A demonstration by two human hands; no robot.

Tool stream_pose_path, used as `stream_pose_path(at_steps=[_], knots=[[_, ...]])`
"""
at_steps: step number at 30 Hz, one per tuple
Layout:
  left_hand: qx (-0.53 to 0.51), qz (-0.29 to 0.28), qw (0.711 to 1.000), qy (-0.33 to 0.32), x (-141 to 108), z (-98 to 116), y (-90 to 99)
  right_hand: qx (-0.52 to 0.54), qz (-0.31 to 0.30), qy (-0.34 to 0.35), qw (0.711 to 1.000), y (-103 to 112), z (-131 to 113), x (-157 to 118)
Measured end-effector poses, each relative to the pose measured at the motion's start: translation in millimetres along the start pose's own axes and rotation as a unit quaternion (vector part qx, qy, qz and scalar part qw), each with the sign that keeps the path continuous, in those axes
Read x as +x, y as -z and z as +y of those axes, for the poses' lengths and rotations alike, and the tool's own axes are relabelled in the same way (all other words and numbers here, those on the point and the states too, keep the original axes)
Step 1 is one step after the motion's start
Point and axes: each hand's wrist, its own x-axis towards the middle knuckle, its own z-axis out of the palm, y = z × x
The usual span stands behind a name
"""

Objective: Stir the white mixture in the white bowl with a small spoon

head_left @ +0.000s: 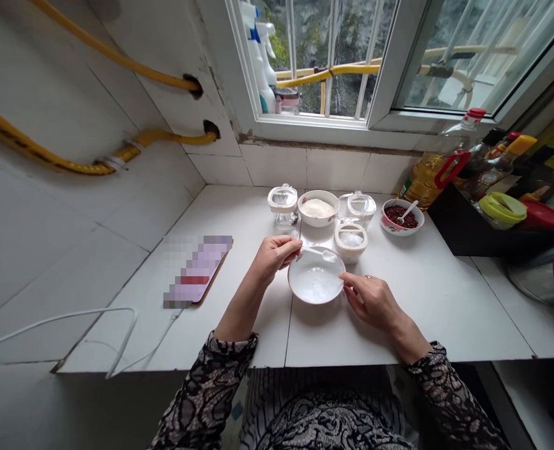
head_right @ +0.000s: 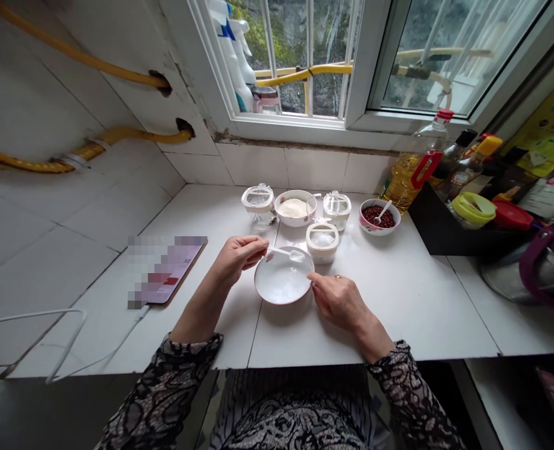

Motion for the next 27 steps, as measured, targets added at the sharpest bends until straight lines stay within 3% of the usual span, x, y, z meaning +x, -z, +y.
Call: stream_pose_path(at_steps=[4, 8, 10, 13, 15, 17, 19, 22, 25, 27], knots=[[-0.008, 0.04, 0.999, -0.026, 8.0, 5.6, -11.5, -0.005, 0.002, 0.0, 1.0, -0.2, -0.2, 0.4], [0.087, 0.098, 0.981, -0.141, 11.9, 18.6, -25.9, 0.002, -0.003, -0.005, 1.0, -0.8, 0.8, -1.1], [0.204, 0.123, 0.942, -0.235, 12.1, 21.6, -33.0, 0.002, -0.003, -0.006, 1.0, -1.2, 1.1, -1.6], [0.389, 0.104, 0.84, -0.363, 11.5, 17.2, -40.5, 0.005, -0.004, -0.009, 1.0, -1.1, 0.9, -1.4], [0.456, 0.086, 0.782, -0.416, 10.6, 11.2, -42.4, 0.006, -0.004, -0.009, 1.0, -0.8, 0.7, -1.0], [0.47, 0.107, 0.756, -0.443, 9.2, 6.4, -41.9, 0.002, -0.003, -0.006, 1.0, -0.5, 0.6, -0.5], [0.443, 0.139, 0.763, -0.45, 7.2, 4.9, -39.6, 0.001, 0.0, -0.001, 1.0, -0.4, 0.6, -0.2], [0.359, 0.137, 0.818, -0.428, 2.8, 8.5, -33.4, 0.0, 0.004, 0.002, 1.0, -0.5, 0.8, 0.2], [0.269, 0.093, 0.896, -0.341, -1.1, 15.9, -21.4, -0.004, 0.004, 0.002, 1.0, -0.6, 1.0, 0.5], [0.228, 0.019, 0.941, -0.25, -1.6, 20.6, -10.6, -0.003, 0.003, 0.003, 1.0, -0.7, 1.2, 0.6]])
